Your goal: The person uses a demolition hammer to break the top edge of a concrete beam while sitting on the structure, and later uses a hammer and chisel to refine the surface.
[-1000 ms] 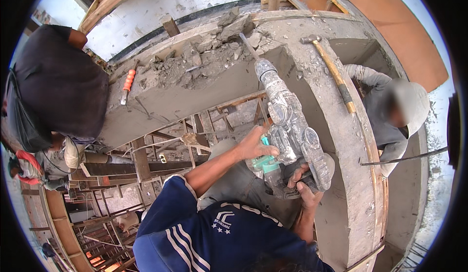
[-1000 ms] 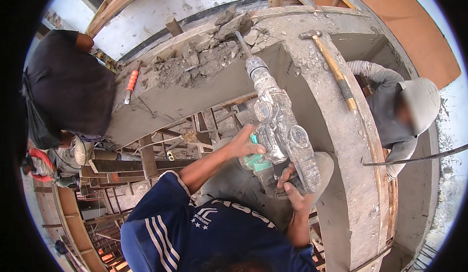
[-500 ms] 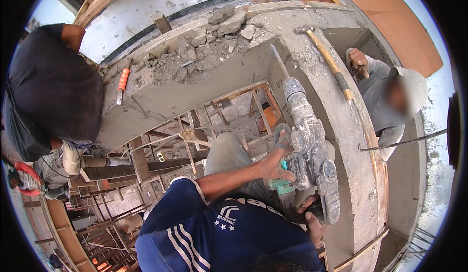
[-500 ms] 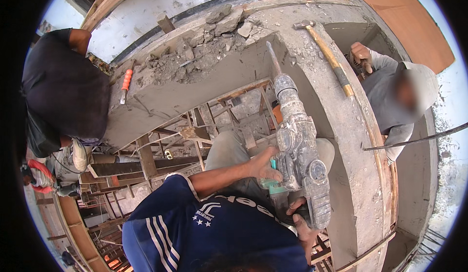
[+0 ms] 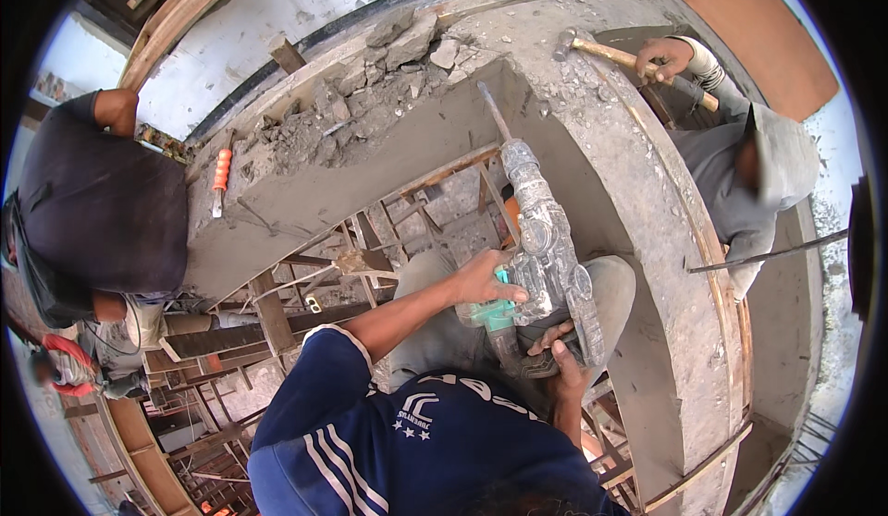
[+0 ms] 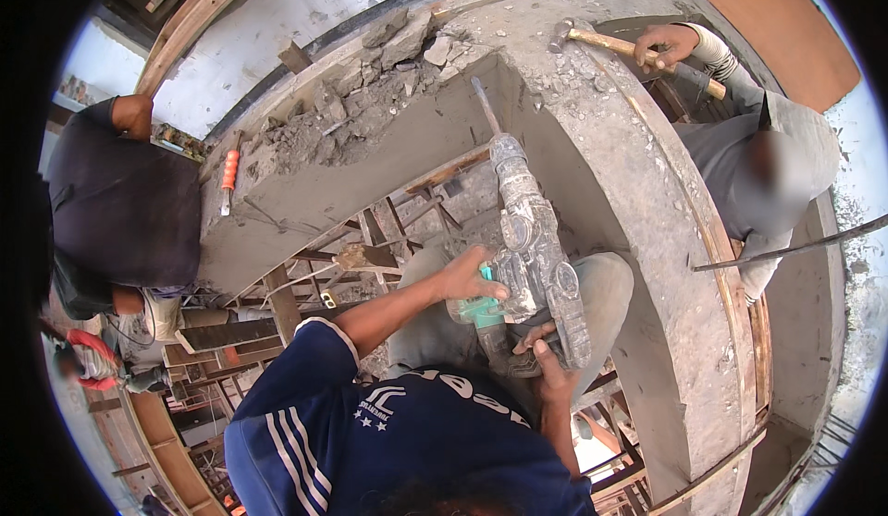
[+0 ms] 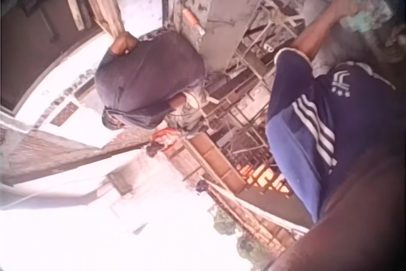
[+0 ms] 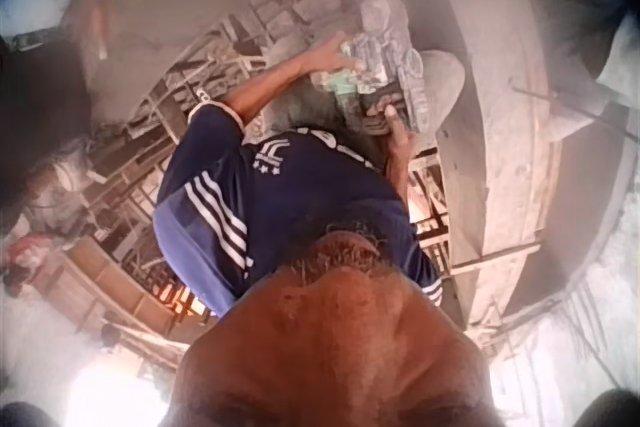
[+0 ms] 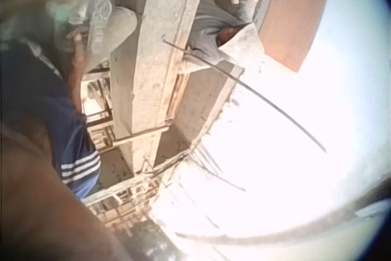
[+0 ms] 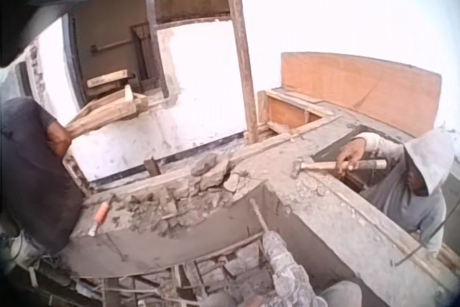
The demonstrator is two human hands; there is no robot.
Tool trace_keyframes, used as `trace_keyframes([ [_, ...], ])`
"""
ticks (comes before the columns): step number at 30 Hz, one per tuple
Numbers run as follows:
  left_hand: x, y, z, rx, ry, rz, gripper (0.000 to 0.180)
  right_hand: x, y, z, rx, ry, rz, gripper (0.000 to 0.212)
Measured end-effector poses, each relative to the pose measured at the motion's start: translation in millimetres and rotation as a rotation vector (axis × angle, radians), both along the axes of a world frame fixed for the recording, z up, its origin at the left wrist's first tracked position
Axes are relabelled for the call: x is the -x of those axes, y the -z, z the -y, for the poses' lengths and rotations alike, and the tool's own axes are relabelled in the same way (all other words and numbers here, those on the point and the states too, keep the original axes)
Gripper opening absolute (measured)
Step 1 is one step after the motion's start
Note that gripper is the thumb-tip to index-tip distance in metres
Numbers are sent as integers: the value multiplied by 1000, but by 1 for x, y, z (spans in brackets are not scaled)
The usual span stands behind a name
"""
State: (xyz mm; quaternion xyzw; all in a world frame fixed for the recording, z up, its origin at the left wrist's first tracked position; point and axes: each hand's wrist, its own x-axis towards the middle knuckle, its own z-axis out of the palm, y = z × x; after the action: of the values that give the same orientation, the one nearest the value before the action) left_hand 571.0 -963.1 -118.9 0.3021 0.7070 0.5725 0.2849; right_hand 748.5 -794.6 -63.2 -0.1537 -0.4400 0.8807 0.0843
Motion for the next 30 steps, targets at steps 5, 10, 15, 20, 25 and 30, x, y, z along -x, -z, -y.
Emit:
trace_keyframes([
  [5, 12, 0, 10, -68, -10, 9, 75, 1, -3, 5, -8, -193, -2, 23],
  [10, 14, 10, 21, -5, 61, 22, 101, 6, -22, 3, -104, -338, 49, 21],
  [15, 43, 16, 16, 263, 78, 0, 107, 26, 18, 5, 65, -151, 77, 26],
  [20, 120, 4, 23, 123, -28, -70, 96, 97, 36, 19, -4, -140, -103, 24],
  [25, 150, 13, 31, -165, -38, -51, 110, 131, 6, 27, -110, -173, 26, 26],
  [30, 112, 15, 12, -383, -89, 62, 103, 101, -25, 12, -425, -282, 160, 20],
])
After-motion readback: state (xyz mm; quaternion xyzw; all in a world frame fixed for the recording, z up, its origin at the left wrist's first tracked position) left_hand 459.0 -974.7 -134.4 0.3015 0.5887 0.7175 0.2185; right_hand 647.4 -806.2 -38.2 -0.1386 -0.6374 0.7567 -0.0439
